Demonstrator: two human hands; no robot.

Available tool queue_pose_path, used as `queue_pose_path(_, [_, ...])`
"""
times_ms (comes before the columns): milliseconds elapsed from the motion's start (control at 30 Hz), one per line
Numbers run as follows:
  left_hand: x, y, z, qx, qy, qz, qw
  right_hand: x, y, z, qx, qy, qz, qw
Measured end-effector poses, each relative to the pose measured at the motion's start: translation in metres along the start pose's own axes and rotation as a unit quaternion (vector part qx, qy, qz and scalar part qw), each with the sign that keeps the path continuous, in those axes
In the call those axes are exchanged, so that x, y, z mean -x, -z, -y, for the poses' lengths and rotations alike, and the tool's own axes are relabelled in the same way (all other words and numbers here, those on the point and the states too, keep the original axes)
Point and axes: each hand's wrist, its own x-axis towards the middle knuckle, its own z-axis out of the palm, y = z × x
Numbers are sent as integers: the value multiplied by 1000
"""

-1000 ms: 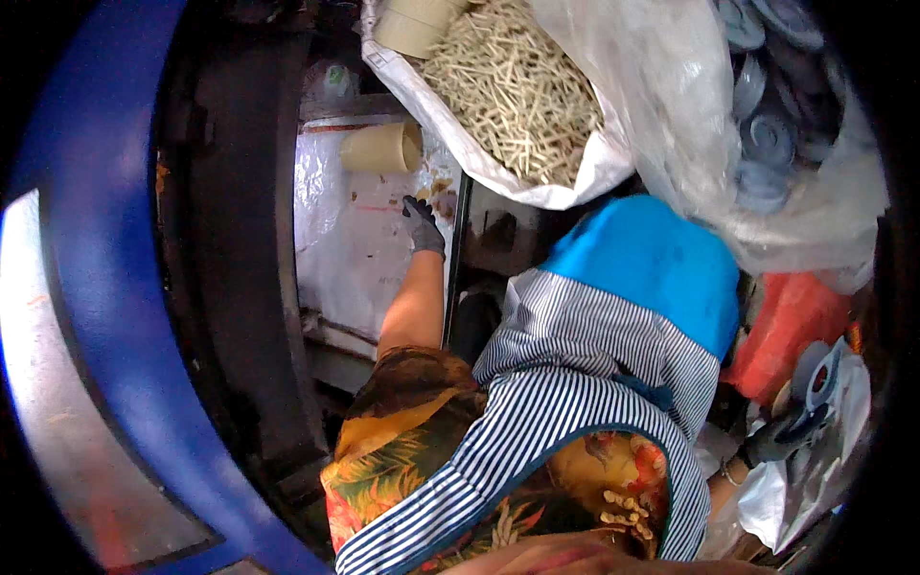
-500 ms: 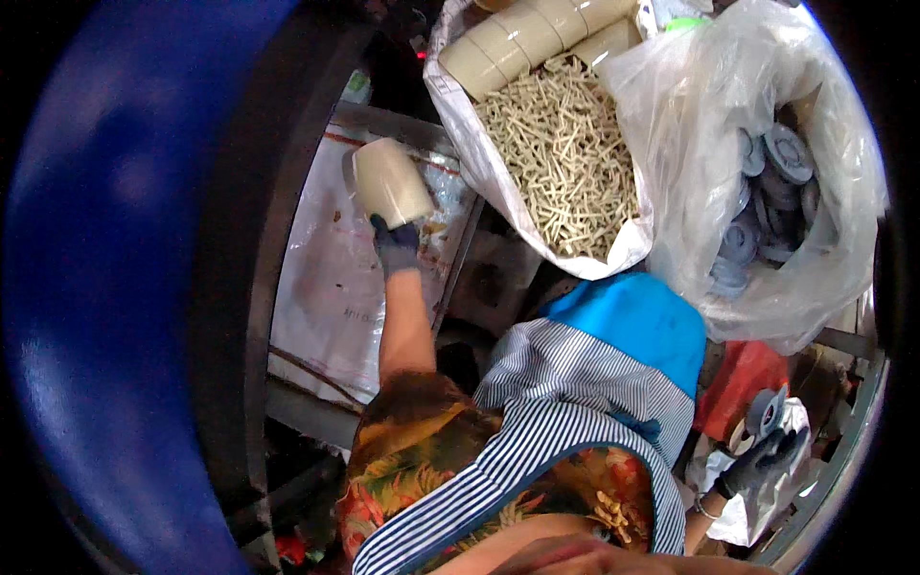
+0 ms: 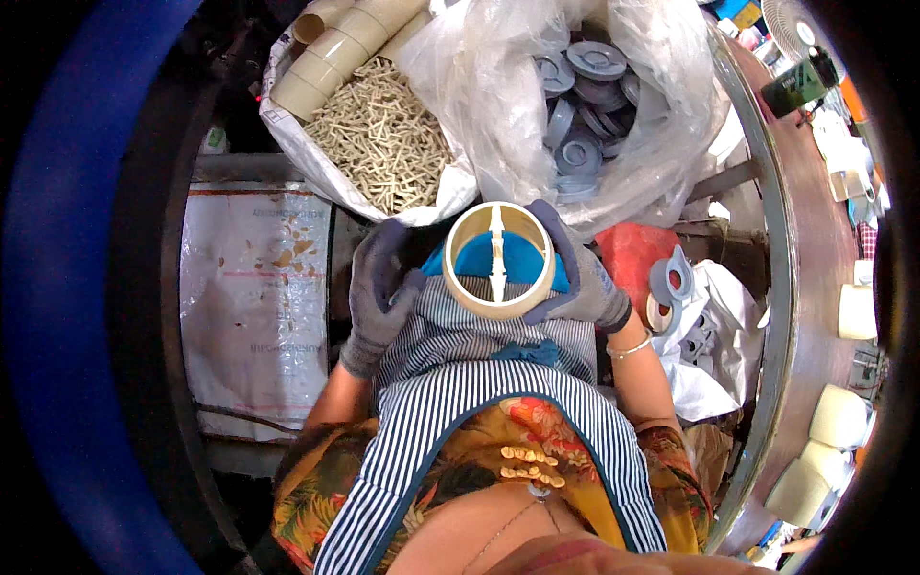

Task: The person fits grey lids onto cream-colored ceramic pitchers and moves the completed items to a side table.

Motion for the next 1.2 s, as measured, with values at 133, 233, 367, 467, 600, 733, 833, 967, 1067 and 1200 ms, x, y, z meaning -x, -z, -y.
queue_pose_path(133, [-61, -23, -67, -145, -360, 266, 882, 20, 7, -16, -81, -61, 89, 991])
queue_pose_path(233, [-89, -44, -53, -129, -478, 341, 799, 24, 12, -21, -79, -92, 92, 988])
queue_pose_path(367, [-89, -48, -44, -158, -490, 403, 757, 31, -4, -2, -27, -104, 50, 993])
queue_pose_path(467, [-87, -61, -34, -140, -442, 394, 793, 41, -40, -5, -45, -116, -72, 990])
queue_pose_path(600, [-107, -59, -41, 16, -357, 284, 889, 26, -37, 5, 23, -101, -94, 990])
queue_pose_path(733, [-143, -49, -22, 653, 315, 255, 640, 18, -35, 7, 19, -107, -56, 992])
queue_pose_path(833, [-122, -71, 24, 880, 352, 188, 258, 16, -32, 6, 17, -91, -46, 995])
queue_pose_path(967, [-121, -51, 31, 894, 285, 226, 263, -4, -24, 25, 92, -54, 8, 994])
queue_pose_path(1067, [-95, -53, 24, 883, 290, 284, 236, 0, -24, 6, 87, 35, 38, 995])
queue_pose_path(1200, [-84, -43, 5, 907, 250, 253, 224, 7, -15, 10, 79, 20, 82, 993])
